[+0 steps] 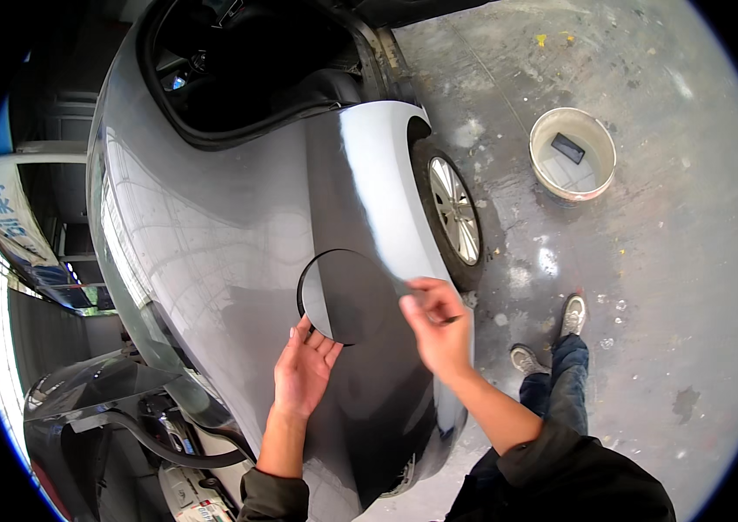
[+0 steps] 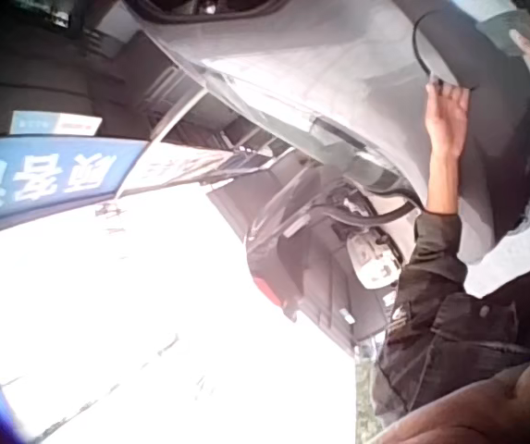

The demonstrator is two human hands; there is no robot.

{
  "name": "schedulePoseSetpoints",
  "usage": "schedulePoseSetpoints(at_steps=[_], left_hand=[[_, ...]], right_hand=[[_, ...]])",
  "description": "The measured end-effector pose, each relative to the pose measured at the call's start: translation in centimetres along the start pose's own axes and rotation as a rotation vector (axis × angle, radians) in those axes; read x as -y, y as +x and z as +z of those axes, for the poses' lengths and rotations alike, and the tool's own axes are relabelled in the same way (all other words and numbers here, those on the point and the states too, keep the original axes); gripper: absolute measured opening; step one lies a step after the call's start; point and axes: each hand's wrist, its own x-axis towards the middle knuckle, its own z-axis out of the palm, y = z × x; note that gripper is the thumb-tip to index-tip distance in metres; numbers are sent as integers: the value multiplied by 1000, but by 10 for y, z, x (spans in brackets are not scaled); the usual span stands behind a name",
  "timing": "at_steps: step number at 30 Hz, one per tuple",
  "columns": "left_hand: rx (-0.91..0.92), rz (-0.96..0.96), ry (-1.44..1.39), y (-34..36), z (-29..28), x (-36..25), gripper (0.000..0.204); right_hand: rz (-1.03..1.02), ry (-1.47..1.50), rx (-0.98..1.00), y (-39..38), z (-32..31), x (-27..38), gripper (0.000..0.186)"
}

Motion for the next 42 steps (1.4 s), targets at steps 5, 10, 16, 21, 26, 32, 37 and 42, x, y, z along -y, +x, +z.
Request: schedulePoseSetpoints(at_steps=[5,10,16,21,26,32,37,42], left_hand=[[61,-1,20,-2,0,1,72],[71,12,-34,-7,-10,9,77],[39,-6,16,-3,2,4,84],[87,18,52,-5,3,4,86],[-6,9,6,-9,-2,8,90],[51,36,50,-8,6,6,94],[60,13,45,-8,0,7,96],[20,41,100,-10,1,9,95]], right_hand=[[-370,-722,576,-41,31,-40,59],[-480,-847,658,-6,54,-38,90],[-434,-945,583,-17,55,-38,81],[-476,-963,585,8,50,-45,78],[-469,-877,594,-15,57,-49,87],[-486,-902,663,27,56,-44,98],[-475,-899,672,0,52,-48,98],[-522,-879,755,10,47,-44,97]])
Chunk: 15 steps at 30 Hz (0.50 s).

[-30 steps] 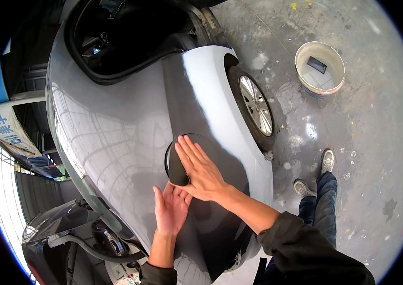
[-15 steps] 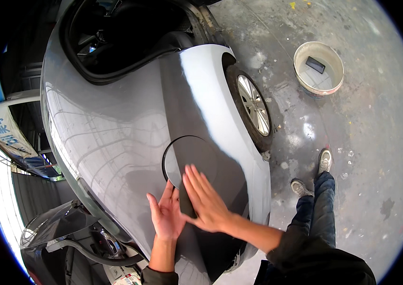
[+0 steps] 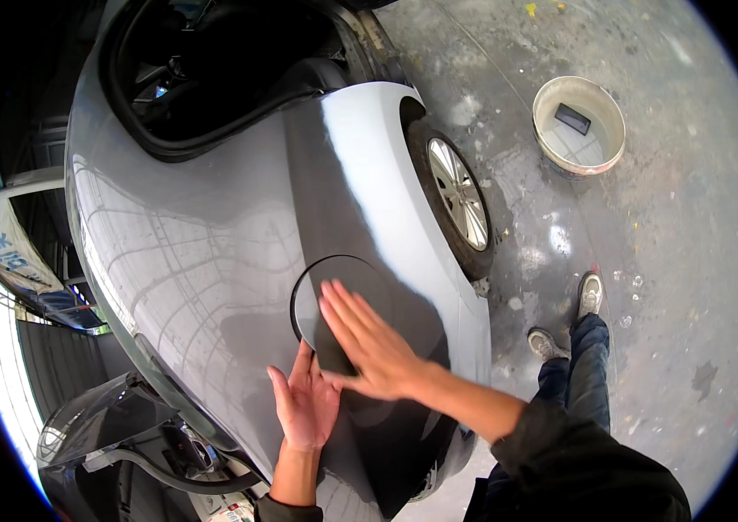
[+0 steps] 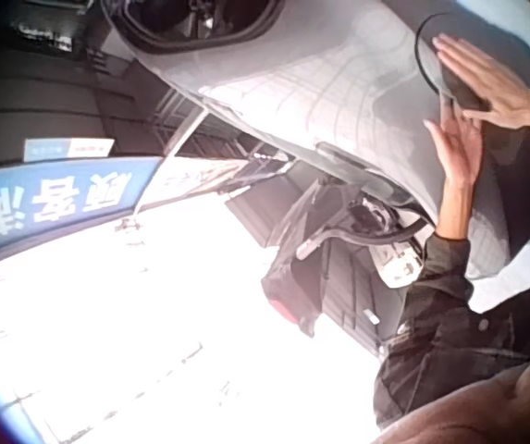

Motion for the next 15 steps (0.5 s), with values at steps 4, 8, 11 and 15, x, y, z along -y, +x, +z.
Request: schedulePoseSetpoints(at_steps=[4,8,11,15], left_hand=[[88,-11,-24,8,7,-3,94],[50,9,-10,2,-8,1,94],[38,16,6,4,8,-1,95],[108,-3,-39,7,-4,0,96]], right_hand=[[109,-83,-86,25,-6,-5,96],[95,23,91,-38,4,18,100],[58,-59,-7,1,-6,-15,96],[143,-66,-41,10,-5,-10,96]])
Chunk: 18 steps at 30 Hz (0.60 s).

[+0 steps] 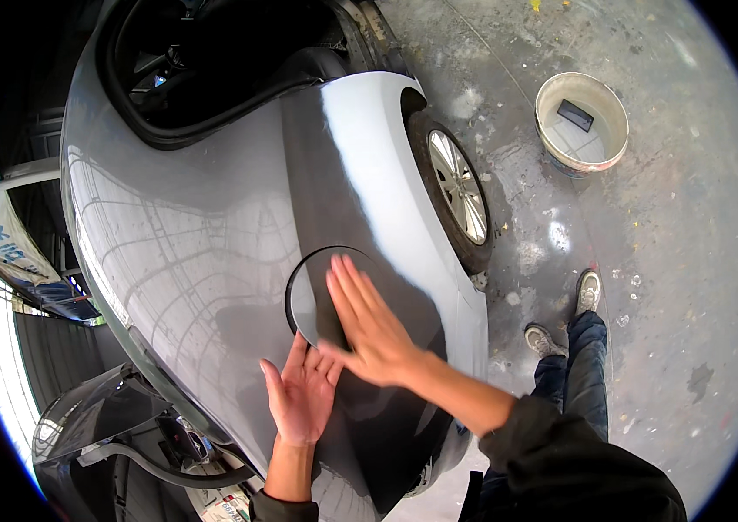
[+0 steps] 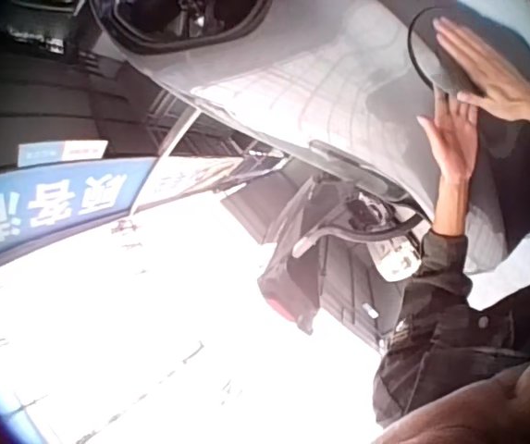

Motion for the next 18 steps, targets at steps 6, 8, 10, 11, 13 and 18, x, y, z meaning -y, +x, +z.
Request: schedulePoseSetpoints(at_steps=[6,8,10,11,13,18], left_hand=[[-112,12,15,-4,10,0,93],[-112,19,-19,0,14,1,92],[-101,17,-40,1,13,0,92],[-73,11,-20,-1,10,0,93],[-17,9,22,-4,3,-1,96],[-30,4,74,2,15,-4,96]], right_hand=[[-54,22,64,-24,4,-5,99],[-71,-18,1,10,-1,-25,97],[-26,21,4,-7,-1,-16,95],[-5,43,13,-22,2,-8,94],[22,128,88,-64,5,11,94],[26,-21,-77,2,-2,-27,86]])
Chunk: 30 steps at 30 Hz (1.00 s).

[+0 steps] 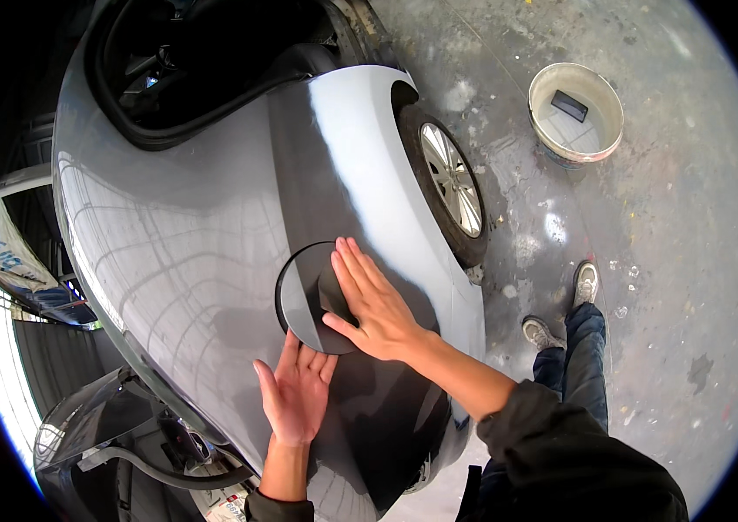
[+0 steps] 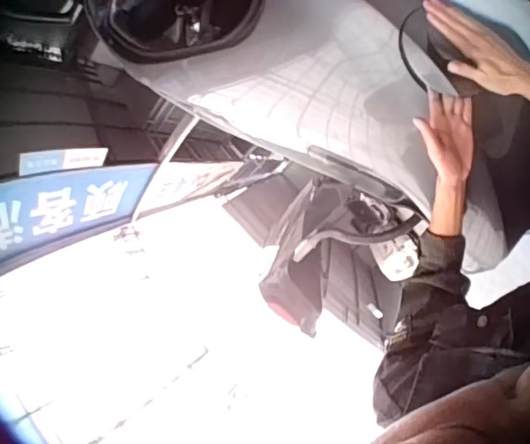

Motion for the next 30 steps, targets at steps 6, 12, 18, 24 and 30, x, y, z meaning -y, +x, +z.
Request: schedulePoseSetpoints(at_steps=[6,12,18,24,30], left_hand=[[-50,24,-58,-4,-7,3,95],[-58,23,-51,-1,1,4,93],[-65,22,-27,-3,1,2,95],[-23,15,-34,-7,-11,5,96],[-43,17,-81,0,-2,5,94]], right_hand=[[20,75,90,-71,9,23,91],[53,21,28,-35,3,6,88],[113,110,37,-34,3,3,85],[92,110,163,-80,19,28,102],[-59,-1,47,16,-7,17,93]])
